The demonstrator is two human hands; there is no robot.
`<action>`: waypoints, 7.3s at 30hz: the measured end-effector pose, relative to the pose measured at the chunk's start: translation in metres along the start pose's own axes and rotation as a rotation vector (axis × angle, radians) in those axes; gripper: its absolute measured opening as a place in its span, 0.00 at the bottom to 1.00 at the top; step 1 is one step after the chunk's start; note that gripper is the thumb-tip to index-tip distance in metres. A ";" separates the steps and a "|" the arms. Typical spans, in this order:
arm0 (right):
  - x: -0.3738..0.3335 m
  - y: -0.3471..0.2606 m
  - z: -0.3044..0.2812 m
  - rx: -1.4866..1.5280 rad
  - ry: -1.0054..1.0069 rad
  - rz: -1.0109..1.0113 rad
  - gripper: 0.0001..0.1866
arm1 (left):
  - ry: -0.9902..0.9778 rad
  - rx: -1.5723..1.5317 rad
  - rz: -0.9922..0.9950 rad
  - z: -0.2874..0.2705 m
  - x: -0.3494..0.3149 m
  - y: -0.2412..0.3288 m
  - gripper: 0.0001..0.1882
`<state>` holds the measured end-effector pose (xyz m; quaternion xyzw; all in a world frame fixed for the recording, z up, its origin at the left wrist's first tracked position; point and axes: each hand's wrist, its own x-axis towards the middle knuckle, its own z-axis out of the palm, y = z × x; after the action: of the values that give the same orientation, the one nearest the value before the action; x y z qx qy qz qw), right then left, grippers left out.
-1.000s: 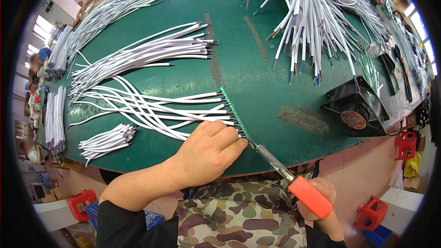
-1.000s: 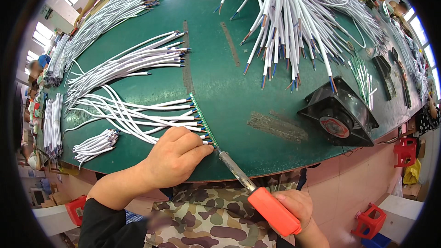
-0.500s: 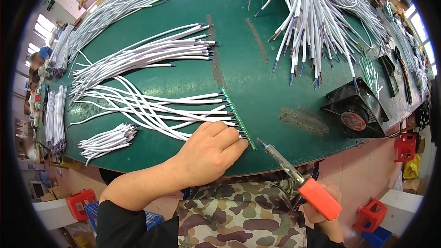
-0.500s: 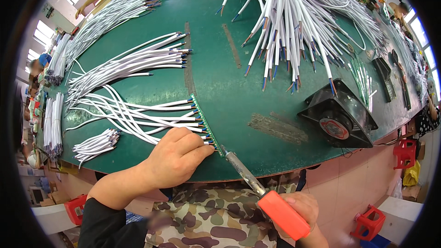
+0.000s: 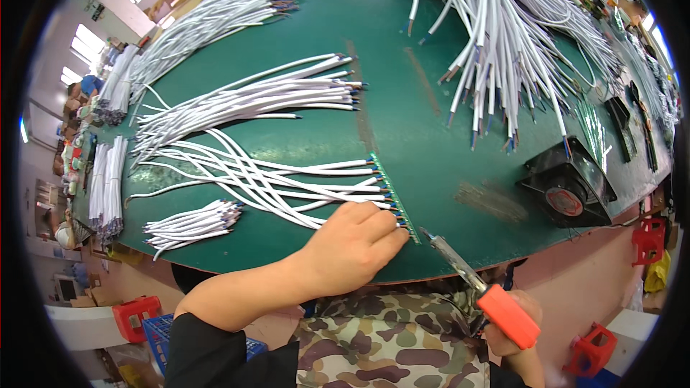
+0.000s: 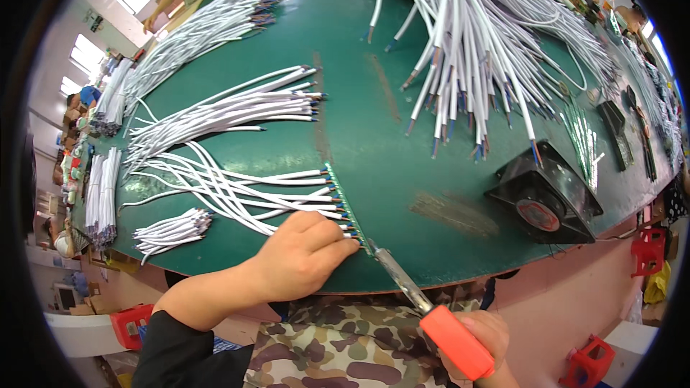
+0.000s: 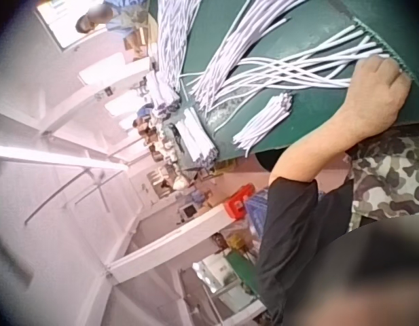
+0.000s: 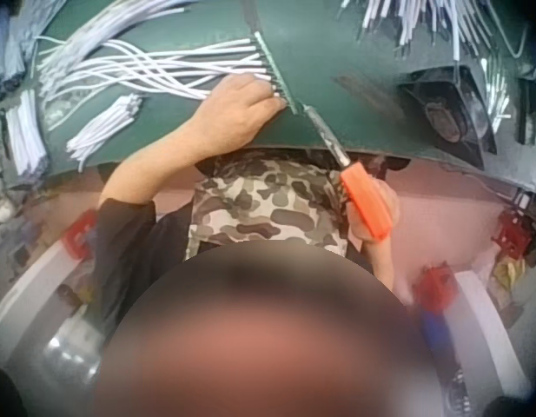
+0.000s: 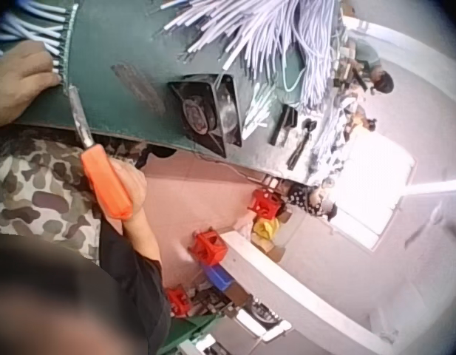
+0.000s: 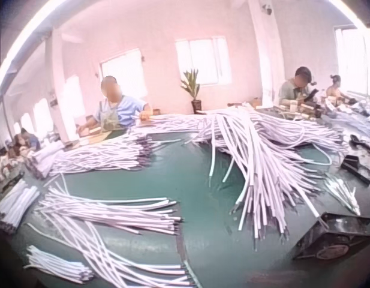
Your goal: The person solders wire bundles to a small circuit board component using a soldering iron.
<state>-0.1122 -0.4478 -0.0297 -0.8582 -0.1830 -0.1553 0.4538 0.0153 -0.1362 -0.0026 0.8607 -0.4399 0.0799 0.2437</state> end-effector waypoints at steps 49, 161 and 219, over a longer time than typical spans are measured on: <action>-0.033 0.012 -0.024 -0.109 0.074 0.007 0.12 | -0.004 -0.496 -0.057 -0.040 0.040 -0.032 0.23; -0.010 -0.009 -0.004 -0.052 0.054 -0.073 0.13 | 0.026 0.039 0.052 0.006 -0.003 0.011 0.18; 0.024 -0.009 0.007 0.318 0.140 0.237 0.08 | -0.353 -0.107 -0.039 -0.041 0.085 -0.089 0.06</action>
<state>-0.0947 -0.4335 -0.0165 -0.7782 -0.0711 -0.1294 0.6104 0.1400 -0.1333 0.0321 0.8554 -0.4628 -0.1004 0.2097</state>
